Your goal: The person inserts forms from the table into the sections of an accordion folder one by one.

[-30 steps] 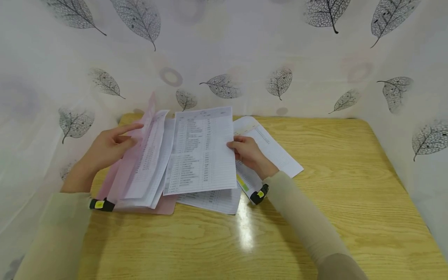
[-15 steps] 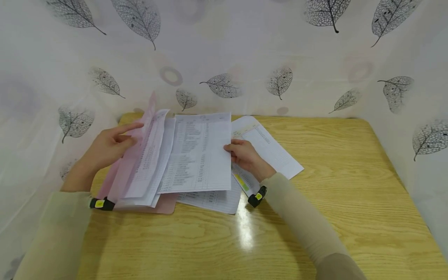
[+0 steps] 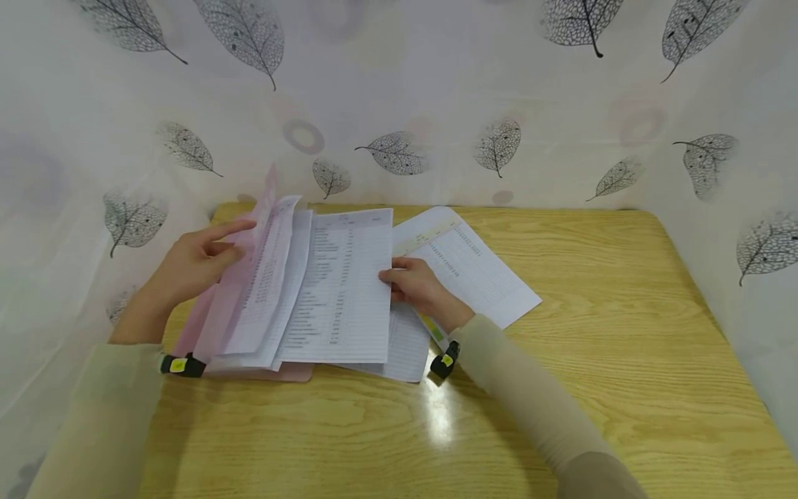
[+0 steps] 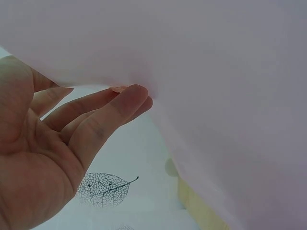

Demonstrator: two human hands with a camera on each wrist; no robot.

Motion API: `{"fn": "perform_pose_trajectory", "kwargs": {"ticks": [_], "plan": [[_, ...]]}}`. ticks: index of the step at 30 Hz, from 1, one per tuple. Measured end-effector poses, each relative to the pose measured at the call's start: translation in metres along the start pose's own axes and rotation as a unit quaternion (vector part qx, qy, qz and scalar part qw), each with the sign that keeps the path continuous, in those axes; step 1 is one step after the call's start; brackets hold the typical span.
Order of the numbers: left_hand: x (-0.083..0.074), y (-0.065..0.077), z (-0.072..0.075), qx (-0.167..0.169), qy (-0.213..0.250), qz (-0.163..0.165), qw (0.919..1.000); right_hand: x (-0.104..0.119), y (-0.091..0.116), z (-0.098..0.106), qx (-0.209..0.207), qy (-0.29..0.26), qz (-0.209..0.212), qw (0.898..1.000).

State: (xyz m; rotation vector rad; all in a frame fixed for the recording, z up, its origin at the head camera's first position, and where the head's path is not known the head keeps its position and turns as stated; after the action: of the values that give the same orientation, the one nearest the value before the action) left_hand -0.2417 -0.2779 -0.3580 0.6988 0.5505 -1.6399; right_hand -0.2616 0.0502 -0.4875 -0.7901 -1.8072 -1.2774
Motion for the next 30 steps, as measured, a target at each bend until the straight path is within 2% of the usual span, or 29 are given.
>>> {"fn": "perform_pose_trajectory", "kwargs": {"ticks": [4,14,22,30], "plan": [[0.001,0.002,0.0,0.0,0.0,0.003,1.0,0.002,0.002,-0.005,0.007,0.001,0.006,1.0],[0.001,0.001,0.001,-0.006,-0.009,-0.003,0.9999,0.011,0.009,0.003,-0.004,0.041,0.029,0.999],[0.0,0.004,0.002,-0.008,-0.002,0.012,0.9999,0.01,0.002,-0.017,0.011,0.029,0.021,0.999],[0.002,0.003,0.001,-0.006,0.006,0.001,1.0,0.003,-0.004,-0.034,0.018,0.028,0.002,0.999]]}}
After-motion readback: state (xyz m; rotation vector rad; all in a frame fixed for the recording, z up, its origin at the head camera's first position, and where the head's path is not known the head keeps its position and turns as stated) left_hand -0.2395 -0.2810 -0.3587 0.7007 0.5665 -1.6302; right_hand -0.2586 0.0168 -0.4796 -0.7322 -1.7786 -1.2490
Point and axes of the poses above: each hand's wrist, its own y-axis away from the middle knuckle, its own z-axis out of the back of the hand, x = y × z, the point moved 7 cm from there along -y, towards the middle knuckle, and after that the axes turned 2 degrees about -z, right-handed, at the moved point
